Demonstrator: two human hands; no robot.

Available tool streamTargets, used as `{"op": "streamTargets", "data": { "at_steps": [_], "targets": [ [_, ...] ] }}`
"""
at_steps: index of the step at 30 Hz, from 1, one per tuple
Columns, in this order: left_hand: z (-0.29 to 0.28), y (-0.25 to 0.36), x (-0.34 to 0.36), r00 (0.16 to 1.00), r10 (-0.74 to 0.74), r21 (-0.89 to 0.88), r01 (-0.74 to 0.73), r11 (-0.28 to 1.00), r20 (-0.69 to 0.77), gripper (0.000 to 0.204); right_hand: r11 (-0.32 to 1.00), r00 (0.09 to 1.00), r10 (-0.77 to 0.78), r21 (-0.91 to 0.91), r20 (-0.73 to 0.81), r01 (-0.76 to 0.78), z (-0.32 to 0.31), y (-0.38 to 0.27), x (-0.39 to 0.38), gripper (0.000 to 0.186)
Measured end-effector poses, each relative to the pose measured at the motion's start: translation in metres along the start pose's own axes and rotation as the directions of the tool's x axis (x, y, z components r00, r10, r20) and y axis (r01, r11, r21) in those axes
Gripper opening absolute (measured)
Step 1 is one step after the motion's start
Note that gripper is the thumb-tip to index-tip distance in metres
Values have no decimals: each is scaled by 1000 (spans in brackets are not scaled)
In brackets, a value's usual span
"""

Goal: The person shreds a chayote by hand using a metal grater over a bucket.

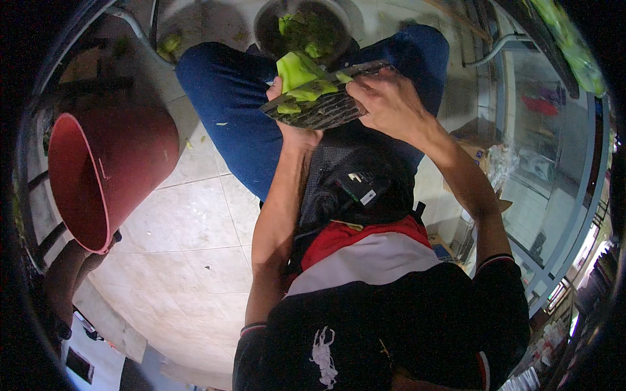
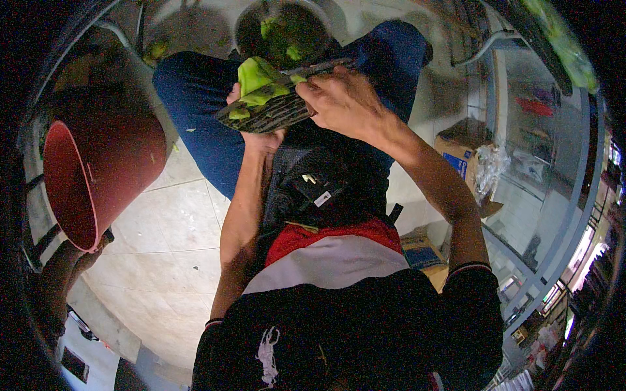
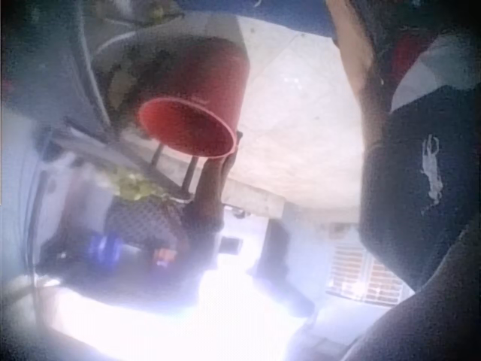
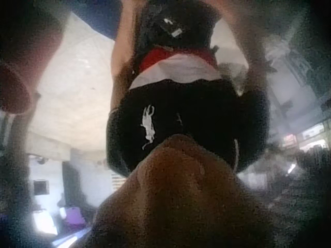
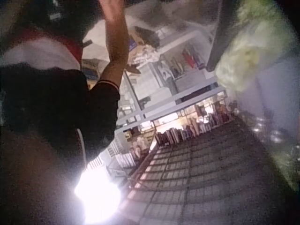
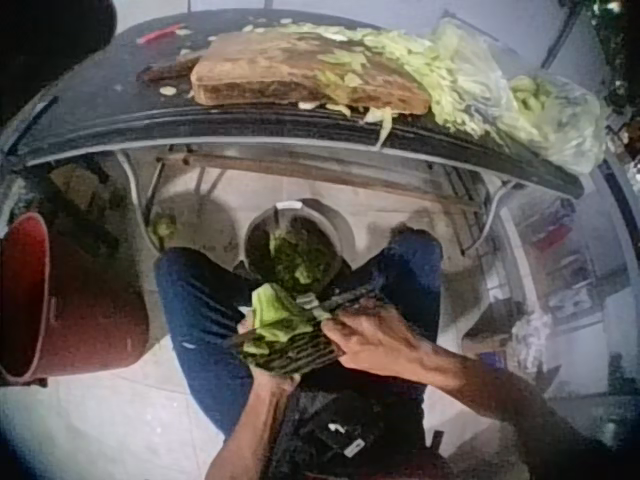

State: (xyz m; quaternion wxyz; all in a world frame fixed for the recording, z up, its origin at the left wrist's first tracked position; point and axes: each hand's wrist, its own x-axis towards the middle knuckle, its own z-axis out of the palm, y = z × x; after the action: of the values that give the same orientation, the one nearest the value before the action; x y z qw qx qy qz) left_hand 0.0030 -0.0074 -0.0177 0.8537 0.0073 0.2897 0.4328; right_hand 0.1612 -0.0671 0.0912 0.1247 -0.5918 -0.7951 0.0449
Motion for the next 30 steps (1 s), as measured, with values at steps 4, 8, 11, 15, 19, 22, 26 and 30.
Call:
{"op": "streamTargets", "data": {
  "at_steps": [4,8,11,15,19,22,26,30],
  "targets": [
    [4,4,-7,996,-24,9,23,1000,86,54,999,1000,7,34,28,-8,-7,-1,1,21],
    [8,5,-9,997,6,50,-10,999,81,54,998,998,2,58,61,-6,-12,1,0,22],
    [9,4,-9,997,-13,46,10,999,73,54,999,998,14,44,61,-16,-8,3,0,23],
    [4,3,-3,999,-19,-11,19,1000,50,54,999,996,36,9,79,-37,-1,4,2,24],
    [0,2,-4,997,-66,-21,67,998,29,44,999,999,34,5,26,-34,11,13,5,26],
    [1,4,-6,994,-102,-73,105,992,40,48,999,999,37,23,35,-38,11,12,9,27],
    [6,3,-9,996,-84,-39,86,996,38,55,999,996,33,-31,85,-31,13,17,12,29],
    [6,1,-10,996,-54,-23,56,998,65,60,998,998,41,-39,50,-39,20,21,15,27]
  ]
}}
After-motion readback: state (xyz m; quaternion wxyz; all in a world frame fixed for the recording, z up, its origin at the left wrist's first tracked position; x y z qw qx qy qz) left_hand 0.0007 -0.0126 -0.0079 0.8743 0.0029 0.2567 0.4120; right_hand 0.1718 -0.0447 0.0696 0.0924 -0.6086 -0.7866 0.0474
